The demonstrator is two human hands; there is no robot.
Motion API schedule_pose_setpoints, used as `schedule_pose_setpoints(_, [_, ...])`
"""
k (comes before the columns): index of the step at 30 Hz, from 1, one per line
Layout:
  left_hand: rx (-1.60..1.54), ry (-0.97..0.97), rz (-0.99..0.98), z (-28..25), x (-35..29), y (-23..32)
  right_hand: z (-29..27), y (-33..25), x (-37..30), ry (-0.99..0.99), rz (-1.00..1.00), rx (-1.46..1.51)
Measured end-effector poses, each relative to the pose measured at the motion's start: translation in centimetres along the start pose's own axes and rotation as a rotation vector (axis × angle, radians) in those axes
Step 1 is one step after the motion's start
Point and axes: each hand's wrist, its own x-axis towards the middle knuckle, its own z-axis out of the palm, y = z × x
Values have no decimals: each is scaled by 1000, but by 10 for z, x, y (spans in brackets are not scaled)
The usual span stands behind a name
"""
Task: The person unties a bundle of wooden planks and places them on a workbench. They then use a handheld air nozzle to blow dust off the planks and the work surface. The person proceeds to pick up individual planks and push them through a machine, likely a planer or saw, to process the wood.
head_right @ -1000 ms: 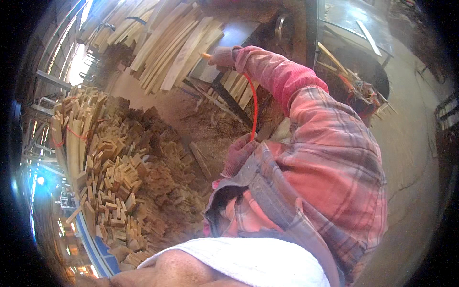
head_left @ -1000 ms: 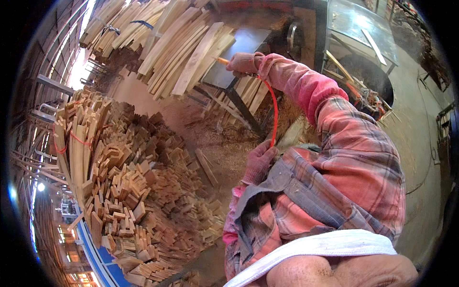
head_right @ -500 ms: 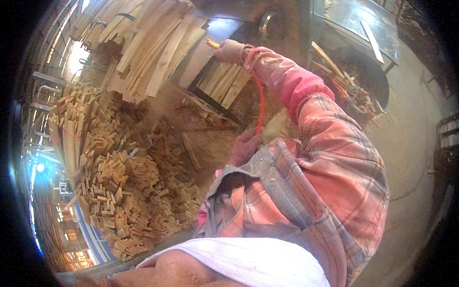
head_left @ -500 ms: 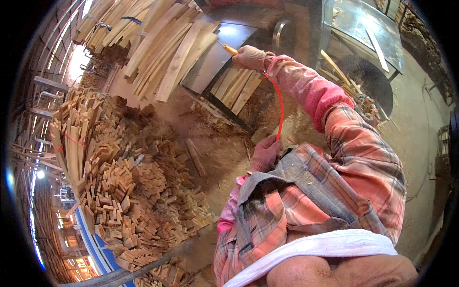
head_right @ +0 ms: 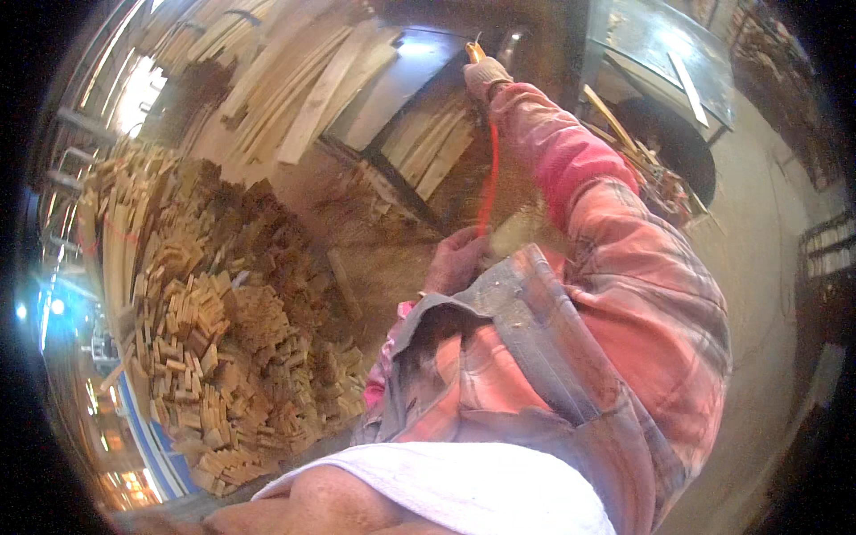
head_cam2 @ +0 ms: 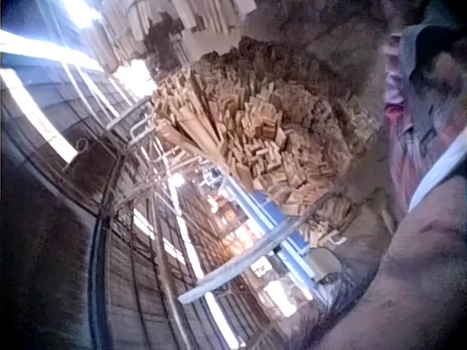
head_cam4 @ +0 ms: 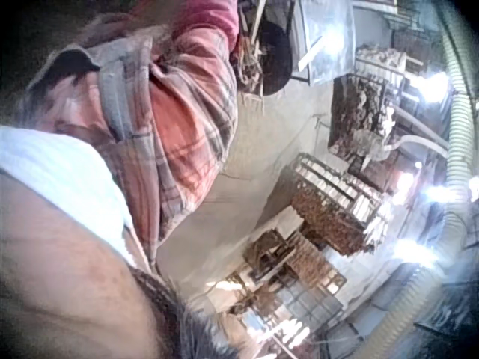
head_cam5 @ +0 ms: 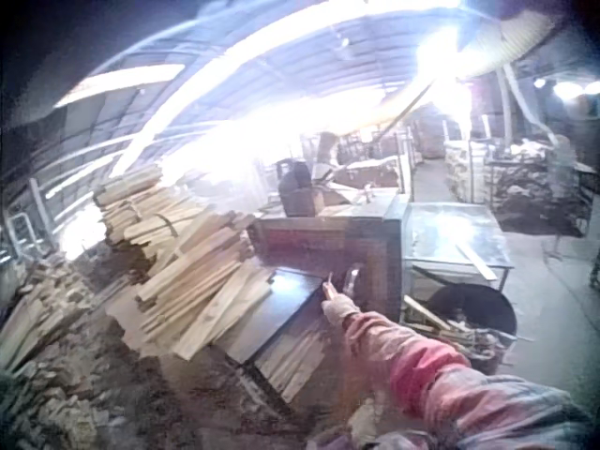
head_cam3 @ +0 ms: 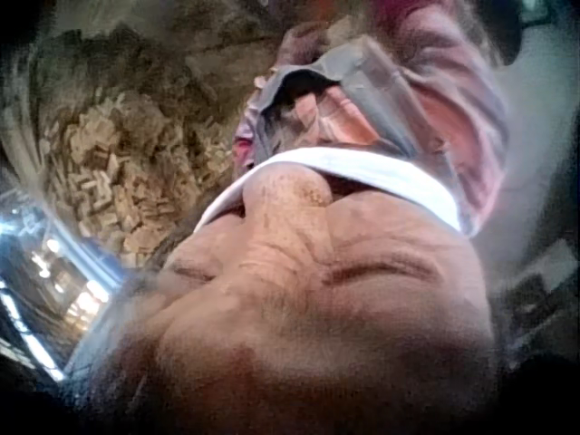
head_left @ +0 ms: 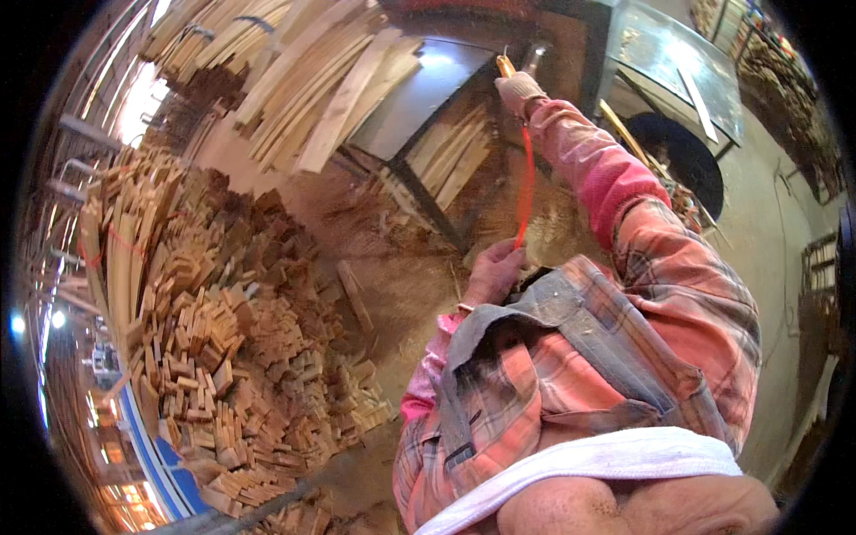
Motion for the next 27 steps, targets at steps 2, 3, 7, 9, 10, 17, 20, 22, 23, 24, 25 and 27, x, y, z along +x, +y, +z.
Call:
schedule_pose_setpoints(2, [-2,-64,38,2,7,-5,-3,-5,-2,-65,-209,88])
schedule_pose_setpoints(3, [14,-51,112,-3,-4,2,13,-28,-23,-101,-283,31])
schedule_pose_setpoints(7, [-31,-61,-85,-20,-21,23,38,-76,-33,-29,-293,-124])
schedule_pose_setpoints(9, [-80,70,-1,-41,-31,16,53,-84,-29,20,-228,-197])
schedule_pose_setpoints(10, [-101,82,52,-40,-30,18,43,-66,0,71,-141,-218])
schedule_pose_setpoints(17, [-131,-141,106,-52,-41,13,35,-52,13,-9,-225,24])
schedule_pose_setpoints(20, [-139,-118,115,-66,-64,24,78,-139,-80,-135,-654,92])
schedule_pose_setpoints(22, [-127,-79,248,-73,-65,22,83,-185,-117,-270,-861,7])
schedule_pose_setpoints(23, [-155,-89,283,-80,-67,22,88,-209,-136,-342,-908,-9])
schedule_pose_setpoints(24, [-186,-120,323,-83,-66,24,87,-224,-149,-378,-826,-2])
schedule_pose_setpoints(25, [-217,-146,361,-87,-67,26,87,-232,-158,-418,-745,8])
schedule_pose_setpoints(27, [-244,-245,343,-65,-57,37,64,-229,-73,-339,-938,-21])
